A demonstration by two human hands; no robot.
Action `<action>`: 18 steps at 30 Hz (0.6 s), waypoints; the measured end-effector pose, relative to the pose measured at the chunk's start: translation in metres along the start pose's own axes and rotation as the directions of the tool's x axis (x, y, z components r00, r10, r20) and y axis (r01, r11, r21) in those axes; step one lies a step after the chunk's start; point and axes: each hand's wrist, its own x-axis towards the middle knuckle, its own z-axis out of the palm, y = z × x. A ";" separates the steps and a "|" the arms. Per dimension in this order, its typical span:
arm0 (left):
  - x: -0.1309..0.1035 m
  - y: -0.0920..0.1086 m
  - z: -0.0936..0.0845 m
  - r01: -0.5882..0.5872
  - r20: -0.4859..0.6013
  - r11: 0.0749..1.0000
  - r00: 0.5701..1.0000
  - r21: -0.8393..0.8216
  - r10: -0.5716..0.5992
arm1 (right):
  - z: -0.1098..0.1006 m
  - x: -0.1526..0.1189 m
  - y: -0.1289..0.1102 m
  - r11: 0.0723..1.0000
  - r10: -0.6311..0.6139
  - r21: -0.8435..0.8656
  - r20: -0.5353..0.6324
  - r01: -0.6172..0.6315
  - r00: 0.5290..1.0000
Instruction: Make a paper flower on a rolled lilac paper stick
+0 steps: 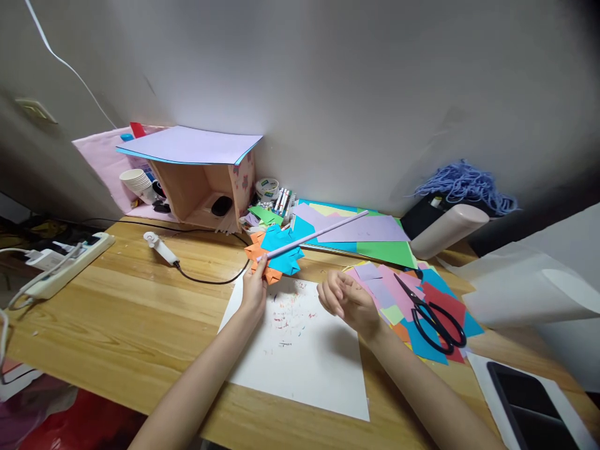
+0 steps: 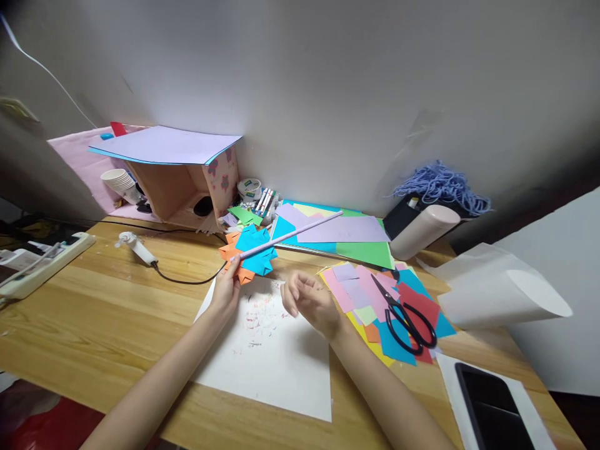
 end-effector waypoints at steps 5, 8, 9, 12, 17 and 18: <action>0.004 0.005 0.002 0.010 0.001 0.998 1.000 -0.067 -0.010 | -0.010 0.000 0.000 0.943 0.219 -0.286 0.154 -0.169 0.963; 0.007 0.006 0.001 0.029 0.023 0.997 0.999 -0.076 -0.027 | -0.019 0.003 0.006 0.892 0.145 -0.429 -0.026 -0.142 0.989; 0.007 0.006 0.001 0.037 0.025 0.997 0.999 -0.071 -0.035 | -0.023 0.004 0.007 0.883 0.118 -0.451 -0.060 -0.133 0.991; 0.008 0.009 0.001 0.046 0.041 0.998 0.998 -0.052 -0.044 | -0.035 0.005 0.004 0.864 0.061 -0.491 -0.114 -0.110 0.992; 0.005 0.016 0.001 0.046 0.093 0.998 0.995 -0.035 -0.042 | -0.051 0.004 -0.004 0.847 0.030 -0.509 -0.240 -0.152 0.970; 0.004 0.018 0.000 0.041 0.100 0.999 0.994 -0.029 -0.038 | -0.054 0.003 -0.005 0.846 0.027 -0.504 -0.280 -0.171 0.960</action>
